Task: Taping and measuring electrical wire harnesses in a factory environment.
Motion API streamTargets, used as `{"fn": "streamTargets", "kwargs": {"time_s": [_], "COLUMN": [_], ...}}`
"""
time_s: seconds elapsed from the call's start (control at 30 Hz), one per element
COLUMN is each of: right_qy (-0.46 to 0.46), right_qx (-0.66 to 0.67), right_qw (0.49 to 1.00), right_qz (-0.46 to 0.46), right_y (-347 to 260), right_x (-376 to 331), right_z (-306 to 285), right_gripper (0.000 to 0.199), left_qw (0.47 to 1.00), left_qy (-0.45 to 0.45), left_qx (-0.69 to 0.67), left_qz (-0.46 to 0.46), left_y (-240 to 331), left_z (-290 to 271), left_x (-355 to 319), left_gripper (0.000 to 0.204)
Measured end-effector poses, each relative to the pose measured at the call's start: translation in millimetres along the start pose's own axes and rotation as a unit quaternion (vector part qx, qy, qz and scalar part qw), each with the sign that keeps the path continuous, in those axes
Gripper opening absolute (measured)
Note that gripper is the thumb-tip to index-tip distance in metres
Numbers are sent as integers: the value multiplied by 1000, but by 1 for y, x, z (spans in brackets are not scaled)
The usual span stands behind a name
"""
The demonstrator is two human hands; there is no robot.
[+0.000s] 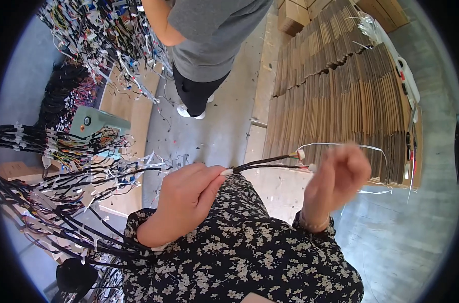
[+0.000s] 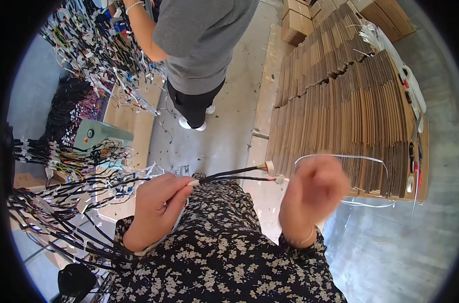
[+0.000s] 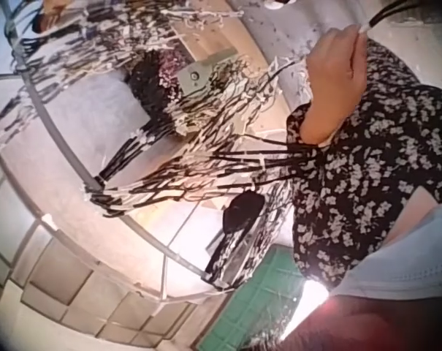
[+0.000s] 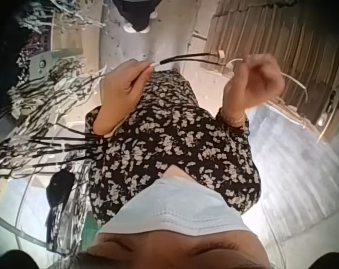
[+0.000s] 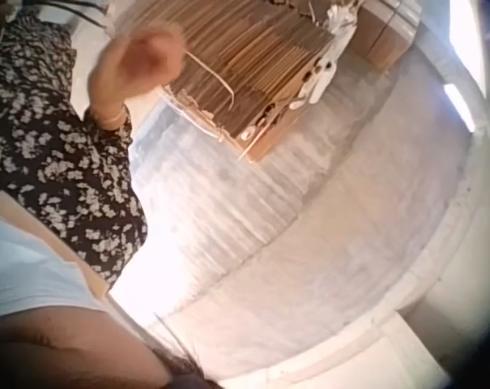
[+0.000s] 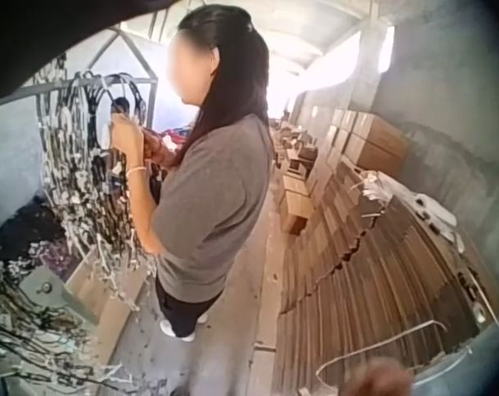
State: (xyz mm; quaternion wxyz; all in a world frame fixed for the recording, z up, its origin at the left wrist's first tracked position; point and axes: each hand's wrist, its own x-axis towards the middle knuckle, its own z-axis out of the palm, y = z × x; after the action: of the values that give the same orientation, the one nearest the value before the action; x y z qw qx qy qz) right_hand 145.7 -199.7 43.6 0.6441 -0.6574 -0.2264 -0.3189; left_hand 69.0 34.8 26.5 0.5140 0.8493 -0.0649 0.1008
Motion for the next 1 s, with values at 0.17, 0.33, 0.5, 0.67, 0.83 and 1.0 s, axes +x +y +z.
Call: {"fn": "streamTargets", "kwargs": {"time_s": [0.17,0.33,0.5,0.67,0.83,1.0], "right_qy": [-452,-516,-537,-548,-586,-594], "right_qx": [-121,-97,-97,-101,-139,-163], "right_qw": [874,848,831,812,769,751], "right_qz": [-130,-78,-104,-172,-216,-237], "right_y": [-5,5,7,4,-6,-8], "right_x": [11,17,18,22,26,24], "right_z": [34,44,44,48,47,47], "right_gripper": [45,53,50,43,40,39], "left_qw": [996,994,993,994,995,995], "left_qy": [-24,-25,-15,-22,-35,-24], "left_qx": [72,87,86,82,60,60], "left_qz": [49,68,81,73,66,76], "left_y": [1,-3,-7,-6,-8,-8], "left_z": [1,2,3,2,3,2], "left_x": [1,3,0,-2,-5,-6], "left_gripper": [14,14,12,11,8,7]}}
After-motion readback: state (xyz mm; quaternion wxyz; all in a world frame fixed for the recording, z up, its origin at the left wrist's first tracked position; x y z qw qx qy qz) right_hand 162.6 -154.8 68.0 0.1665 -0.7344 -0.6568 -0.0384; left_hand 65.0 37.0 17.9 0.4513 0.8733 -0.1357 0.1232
